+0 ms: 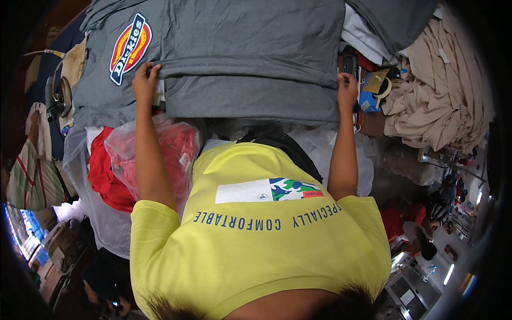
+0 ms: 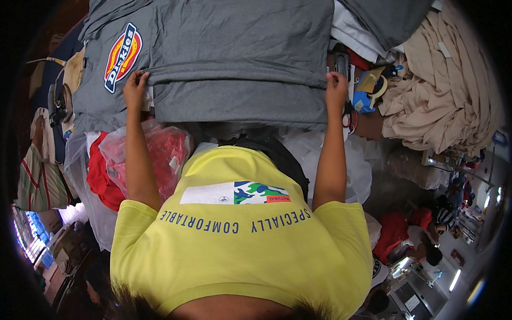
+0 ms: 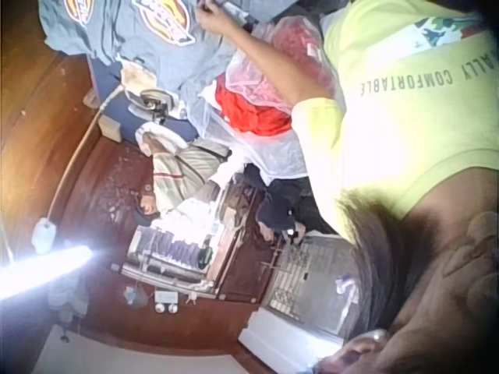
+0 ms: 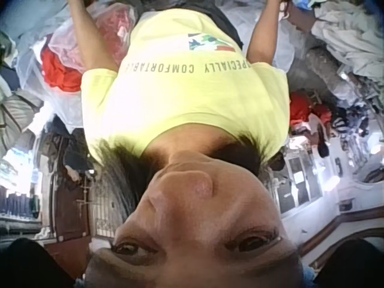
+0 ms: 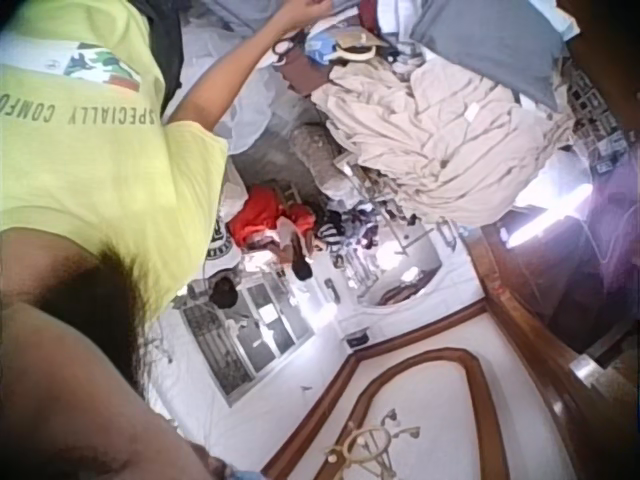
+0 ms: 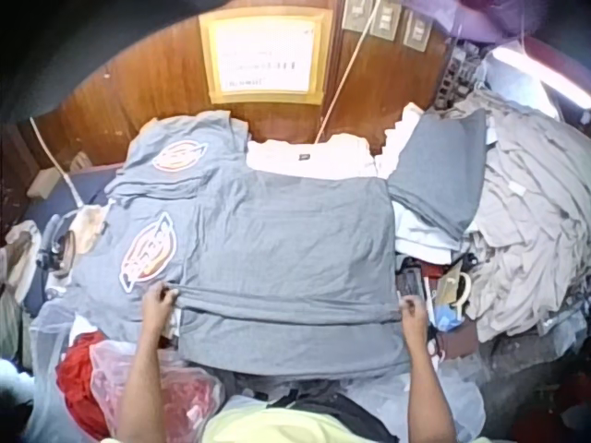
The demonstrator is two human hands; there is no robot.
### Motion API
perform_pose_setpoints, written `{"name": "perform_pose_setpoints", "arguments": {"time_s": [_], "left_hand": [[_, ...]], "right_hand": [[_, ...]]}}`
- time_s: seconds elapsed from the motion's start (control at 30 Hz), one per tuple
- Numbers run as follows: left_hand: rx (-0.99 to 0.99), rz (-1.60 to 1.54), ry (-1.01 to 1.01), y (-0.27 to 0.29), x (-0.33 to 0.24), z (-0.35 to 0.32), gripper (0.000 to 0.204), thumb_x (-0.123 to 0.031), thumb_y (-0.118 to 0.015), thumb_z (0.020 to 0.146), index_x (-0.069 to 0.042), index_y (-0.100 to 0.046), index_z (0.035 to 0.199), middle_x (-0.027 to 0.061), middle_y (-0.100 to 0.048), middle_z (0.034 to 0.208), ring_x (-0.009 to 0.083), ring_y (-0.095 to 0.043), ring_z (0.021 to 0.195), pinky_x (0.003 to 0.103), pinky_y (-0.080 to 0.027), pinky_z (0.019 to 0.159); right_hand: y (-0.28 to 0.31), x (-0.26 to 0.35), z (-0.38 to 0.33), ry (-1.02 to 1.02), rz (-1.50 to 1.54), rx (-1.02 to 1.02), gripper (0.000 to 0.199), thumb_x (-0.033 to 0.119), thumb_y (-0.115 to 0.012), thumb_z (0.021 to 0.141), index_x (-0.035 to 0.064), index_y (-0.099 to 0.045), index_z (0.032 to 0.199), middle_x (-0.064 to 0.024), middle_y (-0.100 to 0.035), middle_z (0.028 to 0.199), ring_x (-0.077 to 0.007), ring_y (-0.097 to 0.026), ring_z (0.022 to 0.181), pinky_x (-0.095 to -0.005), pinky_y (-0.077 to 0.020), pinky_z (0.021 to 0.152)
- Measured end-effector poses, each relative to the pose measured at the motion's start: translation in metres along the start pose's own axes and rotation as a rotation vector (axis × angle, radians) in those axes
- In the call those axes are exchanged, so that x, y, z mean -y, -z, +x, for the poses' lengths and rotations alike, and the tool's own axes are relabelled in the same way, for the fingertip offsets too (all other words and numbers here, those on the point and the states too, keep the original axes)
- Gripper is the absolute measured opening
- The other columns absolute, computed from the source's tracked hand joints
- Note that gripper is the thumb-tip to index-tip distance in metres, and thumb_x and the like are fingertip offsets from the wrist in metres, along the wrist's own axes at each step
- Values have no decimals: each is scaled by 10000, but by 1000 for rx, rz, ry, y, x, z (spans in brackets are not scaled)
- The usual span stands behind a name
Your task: The person picks up several grey shirts from a stack, unfolds them one by one to check for loose threads, and uses shears to trim excess thread from the necklines and seams.
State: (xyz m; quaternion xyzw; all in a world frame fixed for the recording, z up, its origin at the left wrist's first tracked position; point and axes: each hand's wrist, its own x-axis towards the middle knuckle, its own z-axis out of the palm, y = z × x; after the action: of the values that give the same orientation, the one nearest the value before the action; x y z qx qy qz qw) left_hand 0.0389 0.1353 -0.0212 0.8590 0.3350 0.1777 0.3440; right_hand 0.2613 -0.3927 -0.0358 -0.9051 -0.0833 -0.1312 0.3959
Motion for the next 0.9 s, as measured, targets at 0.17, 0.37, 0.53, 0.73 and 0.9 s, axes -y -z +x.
{"name": "perform_pose_setpoints", "arguments": {"time_s": [0.17,0.37,0.53,0.73,0.9], "left_hand": [[-329,361,-349,-4,-32,-27,328,-199,-661,760,-112,-584,1067,71,-597,977,240,-557,926,377,-405,802],[-90,265,-516,-38,-66,-81,348,-214,-612,800,-169,-554,1141,78,-496,1198,271,-435,1142,456,-316,931],[12,481,-519,-60,-63,-109,386,-332,-557,842,-210,-528,1207,38,-396,1349,275,-285,1289,554,-205,1000],[0,446,-514,-66,-61,-109,374,-317,-541,843,-214,-531,1202,28,-393,1357,259,-266,1306,525,-180,1025],[-18,448,-517,-69,-60,-110,369,-302,-534,847,-212,-530,1205,22,-397,1357,259,-270,1307,516,-185,1030]], "right_hand": [[67,5,-6,-62,-481,-511,260,270,-580,838,44,-581,968,-140,-557,980,-320,-484,992,-407,-366,881],[106,-83,4,-562,-14,-265,462,403,-540,852,24,-559,1117,-197,-488,1200,-309,-454,1116,-411,-375,895],[105,-74,10,-965,611,-278,609,446,-571,839,40,-419,1267,-147,-430,1279,-324,-396,1180,-441,-315,975],[121,-106,7,-903,974,-221,458,318,-645,804,73,-503,1164,-105,-473,1234,-315,-377,1180,-465,-185,1040],[107,-92,-8,-772,1067,-435,414,208,-631,792,0,-505,1127,-134,-468,1235,-323,-348,1190,-461,-157,1052]]}}
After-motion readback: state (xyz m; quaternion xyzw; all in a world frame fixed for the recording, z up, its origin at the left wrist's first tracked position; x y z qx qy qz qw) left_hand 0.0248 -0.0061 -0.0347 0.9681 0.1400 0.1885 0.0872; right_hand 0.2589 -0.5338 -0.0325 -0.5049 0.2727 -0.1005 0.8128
